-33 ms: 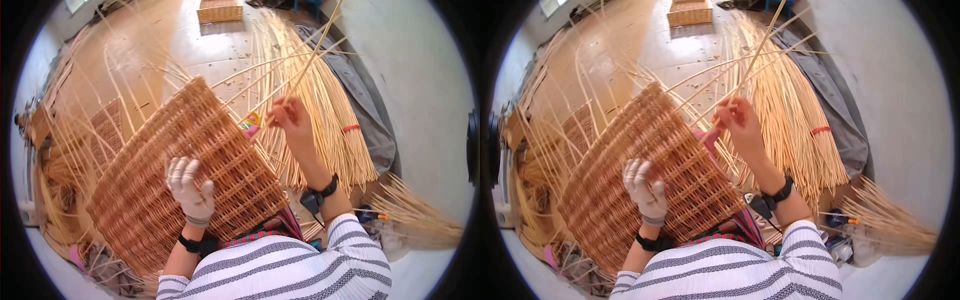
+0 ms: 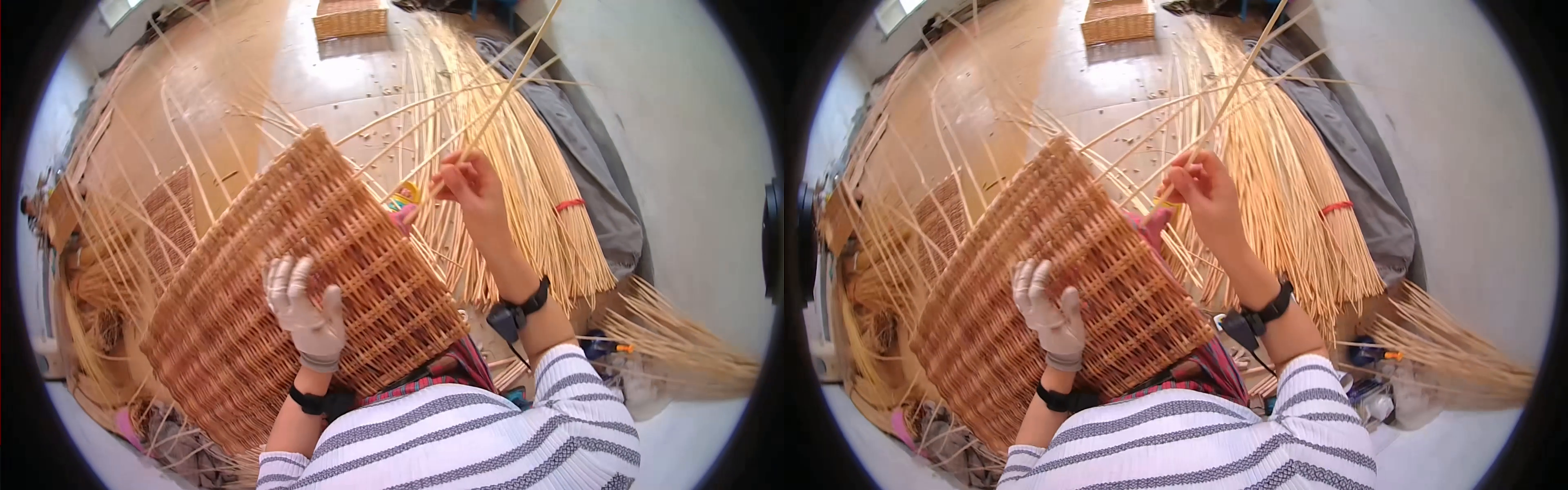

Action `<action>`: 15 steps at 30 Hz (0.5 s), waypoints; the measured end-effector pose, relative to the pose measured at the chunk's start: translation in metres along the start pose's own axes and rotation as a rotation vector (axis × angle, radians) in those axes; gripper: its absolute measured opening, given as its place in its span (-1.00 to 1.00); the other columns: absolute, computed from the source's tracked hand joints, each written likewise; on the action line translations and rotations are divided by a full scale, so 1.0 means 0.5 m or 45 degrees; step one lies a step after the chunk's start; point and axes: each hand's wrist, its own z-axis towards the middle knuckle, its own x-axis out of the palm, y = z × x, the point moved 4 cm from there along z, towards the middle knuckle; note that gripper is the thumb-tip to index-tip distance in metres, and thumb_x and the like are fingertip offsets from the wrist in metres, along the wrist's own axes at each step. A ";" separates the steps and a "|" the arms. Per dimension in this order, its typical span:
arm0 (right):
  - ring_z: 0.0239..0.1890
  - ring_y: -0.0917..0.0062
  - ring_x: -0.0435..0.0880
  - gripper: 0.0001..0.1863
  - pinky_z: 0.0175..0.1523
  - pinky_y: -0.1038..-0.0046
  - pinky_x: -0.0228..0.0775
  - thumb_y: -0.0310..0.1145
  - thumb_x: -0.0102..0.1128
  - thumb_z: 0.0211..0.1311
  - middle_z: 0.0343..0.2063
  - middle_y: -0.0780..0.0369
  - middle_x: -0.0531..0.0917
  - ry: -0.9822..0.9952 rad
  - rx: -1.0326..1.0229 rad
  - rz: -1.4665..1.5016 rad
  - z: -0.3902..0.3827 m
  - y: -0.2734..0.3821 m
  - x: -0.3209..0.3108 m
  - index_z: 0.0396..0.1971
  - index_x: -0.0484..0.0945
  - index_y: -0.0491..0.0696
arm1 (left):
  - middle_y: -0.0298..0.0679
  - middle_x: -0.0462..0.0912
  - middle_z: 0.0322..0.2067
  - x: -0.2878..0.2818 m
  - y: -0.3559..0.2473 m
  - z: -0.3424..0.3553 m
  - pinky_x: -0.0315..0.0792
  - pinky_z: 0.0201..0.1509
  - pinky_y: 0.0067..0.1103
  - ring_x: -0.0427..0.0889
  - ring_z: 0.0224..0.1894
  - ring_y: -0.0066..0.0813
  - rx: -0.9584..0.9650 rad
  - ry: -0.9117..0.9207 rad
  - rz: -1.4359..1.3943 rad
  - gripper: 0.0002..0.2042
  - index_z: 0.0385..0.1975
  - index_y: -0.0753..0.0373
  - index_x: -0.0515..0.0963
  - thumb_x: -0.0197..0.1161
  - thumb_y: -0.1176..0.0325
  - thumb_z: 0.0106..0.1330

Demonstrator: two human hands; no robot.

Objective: The recorder is weaving and trimming wicker reed panels in a workshop environment.

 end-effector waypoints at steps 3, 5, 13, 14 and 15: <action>-0.18 0.54 0.80 -0.80 -0.12 0.54 0.67 -0.29 0.27 0.56 -0.31 0.23 0.77 0.000 0.153 -0.008 -0.008 -0.040 -0.033 -0.03 0.53 -0.07 | 0.03 0.47 0.33 -0.004 -0.009 0.001 0.15 0.58 -0.05 0.31 0.49 0.15 -0.125 0.193 0.299 -0.51 0.29 0.26 0.56 0.28 0.06 0.51; -0.16 0.55 0.81 -0.79 -0.07 0.52 0.65 -0.24 0.25 0.57 -0.29 0.22 0.79 -0.050 0.210 -0.010 -0.036 -0.066 -0.057 -0.03 0.54 -0.06 | 0.05 0.44 0.37 -0.001 -0.016 0.008 0.12 0.59 -0.06 0.28 0.51 0.14 -0.130 0.271 0.303 -0.46 0.33 0.26 0.53 0.30 0.05 0.48; -0.21 0.58 0.79 -0.81 -0.09 0.51 0.60 -0.22 0.22 0.59 -0.24 0.21 0.82 -0.011 0.298 0.008 -0.055 -0.107 -0.045 -0.03 0.53 0.00 | 0.05 0.43 0.39 0.017 0.003 0.018 0.07 0.62 -0.06 0.28 0.52 0.14 -0.119 0.369 0.343 -0.30 0.40 0.32 0.44 0.26 -0.12 0.47; -0.16 0.57 0.79 -0.80 -0.05 0.51 0.60 -0.20 0.21 0.59 -0.22 0.21 0.81 0.062 0.317 0.132 -0.062 -0.109 -0.021 0.00 0.52 0.02 | 0.06 0.42 0.40 0.025 -0.001 0.028 0.05 0.64 -0.06 0.27 0.53 0.13 -0.067 0.394 0.339 -0.23 0.42 0.34 0.41 0.26 -0.19 0.44; -0.10 0.56 0.79 -0.78 -0.02 0.50 0.61 -0.19 0.21 0.59 -0.19 0.21 0.80 0.136 0.335 0.259 -0.066 -0.110 -0.006 0.04 0.51 0.03 | 0.07 0.41 0.42 0.030 -0.006 0.035 0.03 0.65 -0.06 0.26 0.54 0.12 -0.015 0.419 0.340 -0.15 0.45 0.37 0.37 0.26 -0.26 0.40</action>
